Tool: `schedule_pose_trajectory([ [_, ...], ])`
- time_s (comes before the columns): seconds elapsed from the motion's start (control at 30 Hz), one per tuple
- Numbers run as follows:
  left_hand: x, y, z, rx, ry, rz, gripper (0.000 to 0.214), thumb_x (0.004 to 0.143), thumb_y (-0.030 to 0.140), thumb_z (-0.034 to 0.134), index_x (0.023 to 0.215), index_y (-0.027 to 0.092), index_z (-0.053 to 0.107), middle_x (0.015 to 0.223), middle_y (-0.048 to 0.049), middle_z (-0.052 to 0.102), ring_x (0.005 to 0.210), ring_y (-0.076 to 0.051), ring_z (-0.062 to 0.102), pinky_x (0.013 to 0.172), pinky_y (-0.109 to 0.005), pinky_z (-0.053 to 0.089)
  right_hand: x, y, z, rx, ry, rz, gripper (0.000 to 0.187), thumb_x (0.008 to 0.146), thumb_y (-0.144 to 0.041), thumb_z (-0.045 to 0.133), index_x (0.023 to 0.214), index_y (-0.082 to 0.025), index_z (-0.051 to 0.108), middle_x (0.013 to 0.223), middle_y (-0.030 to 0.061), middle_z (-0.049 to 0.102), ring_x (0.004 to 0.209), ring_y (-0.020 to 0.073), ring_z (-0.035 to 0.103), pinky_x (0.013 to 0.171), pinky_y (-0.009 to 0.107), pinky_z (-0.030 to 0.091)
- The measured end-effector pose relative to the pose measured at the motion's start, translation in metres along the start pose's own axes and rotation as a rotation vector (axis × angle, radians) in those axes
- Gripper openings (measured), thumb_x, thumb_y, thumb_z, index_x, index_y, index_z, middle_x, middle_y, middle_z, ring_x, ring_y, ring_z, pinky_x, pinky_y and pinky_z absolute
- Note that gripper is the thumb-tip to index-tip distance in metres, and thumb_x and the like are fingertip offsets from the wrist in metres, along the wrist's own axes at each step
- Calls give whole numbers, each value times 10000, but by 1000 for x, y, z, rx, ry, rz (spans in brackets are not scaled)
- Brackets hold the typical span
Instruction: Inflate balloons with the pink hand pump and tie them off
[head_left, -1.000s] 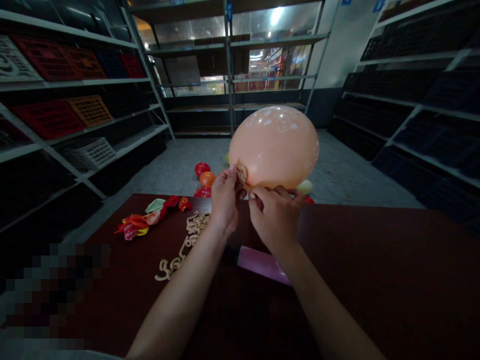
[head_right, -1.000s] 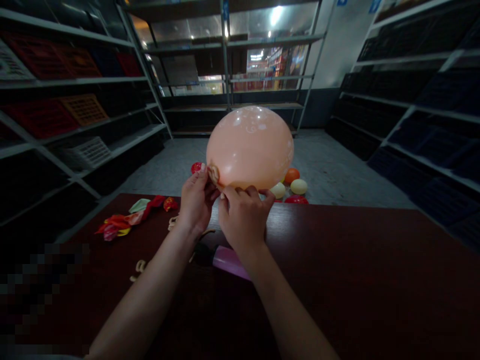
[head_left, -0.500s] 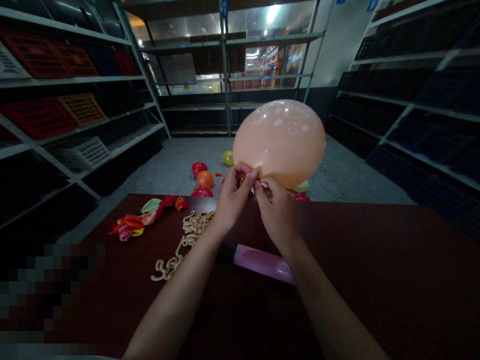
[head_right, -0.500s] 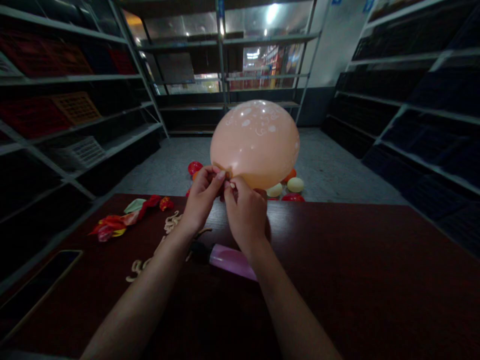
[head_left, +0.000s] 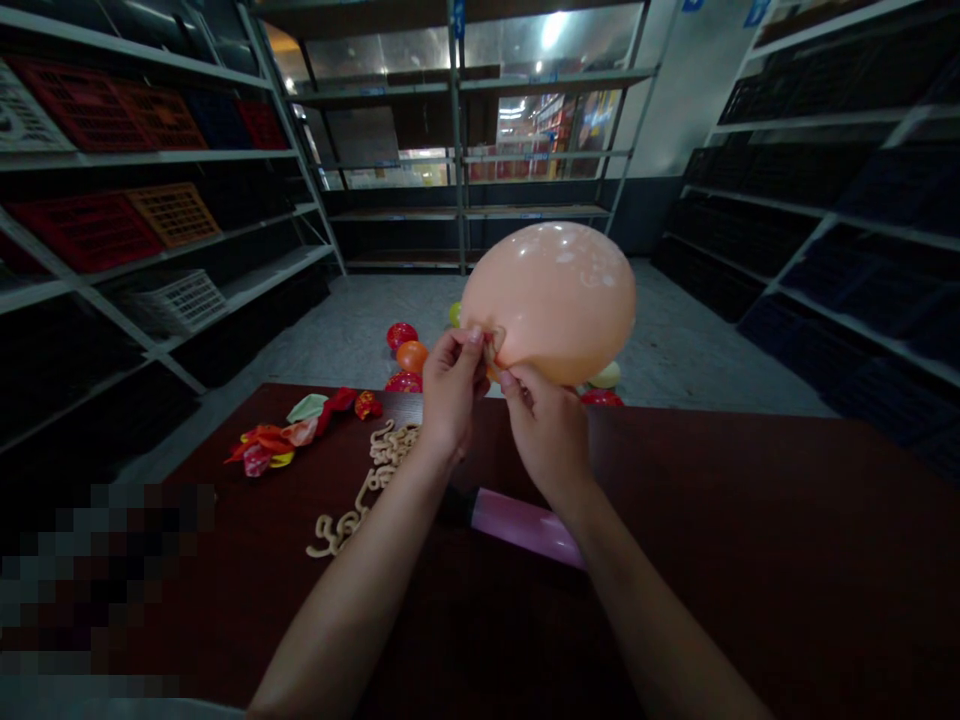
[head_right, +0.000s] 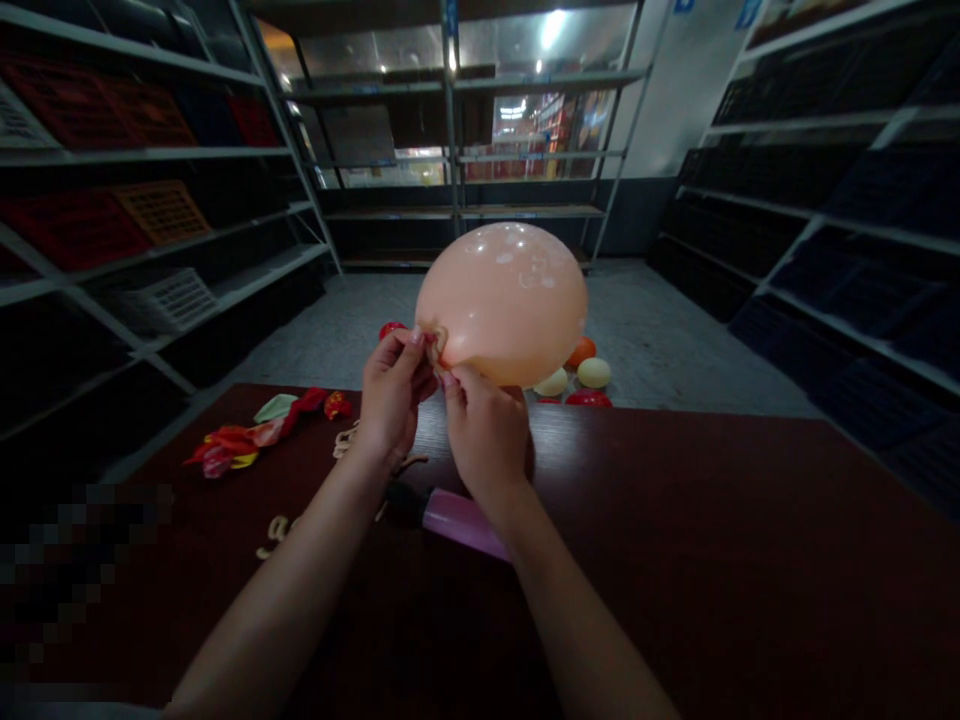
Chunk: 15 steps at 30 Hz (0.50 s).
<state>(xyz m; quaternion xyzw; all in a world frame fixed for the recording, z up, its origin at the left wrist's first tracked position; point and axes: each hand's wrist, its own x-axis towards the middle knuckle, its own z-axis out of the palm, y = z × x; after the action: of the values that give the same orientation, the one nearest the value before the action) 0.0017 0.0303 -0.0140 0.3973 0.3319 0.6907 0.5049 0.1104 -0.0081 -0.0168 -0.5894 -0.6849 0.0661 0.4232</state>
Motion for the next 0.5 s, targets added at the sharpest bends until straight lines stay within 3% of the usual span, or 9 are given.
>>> schedule_pose_trajectory([
  [0.27,5,11,-12,-163,66,-155,218,867,372,791,818,215,648,689,-5,596,475,-82,432,392,-236,306,-7,-9,4,-192,60,-135,298,1026,-266,479,960,-229,767,790,51,777,683,180,656,774,321,369],
  [0.37,8,10,-13,-203,130,-209,159,859,329,785,815,224,674,743,-33,659,540,-112,525,401,-241,338,-8,-7,9,-236,76,-164,325,1022,-277,467,889,-238,761,724,38,756,640,184,640,779,335,386],
  [0.5,11,13,-12,-338,190,-289,156,861,246,763,751,202,662,755,-22,669,493,-75,470,376,-218,273,-10,-4,16,-255,106,-199,324,1011,-266,485,821,-239,745,653,11,725,600,170,620,774,330,384],
])
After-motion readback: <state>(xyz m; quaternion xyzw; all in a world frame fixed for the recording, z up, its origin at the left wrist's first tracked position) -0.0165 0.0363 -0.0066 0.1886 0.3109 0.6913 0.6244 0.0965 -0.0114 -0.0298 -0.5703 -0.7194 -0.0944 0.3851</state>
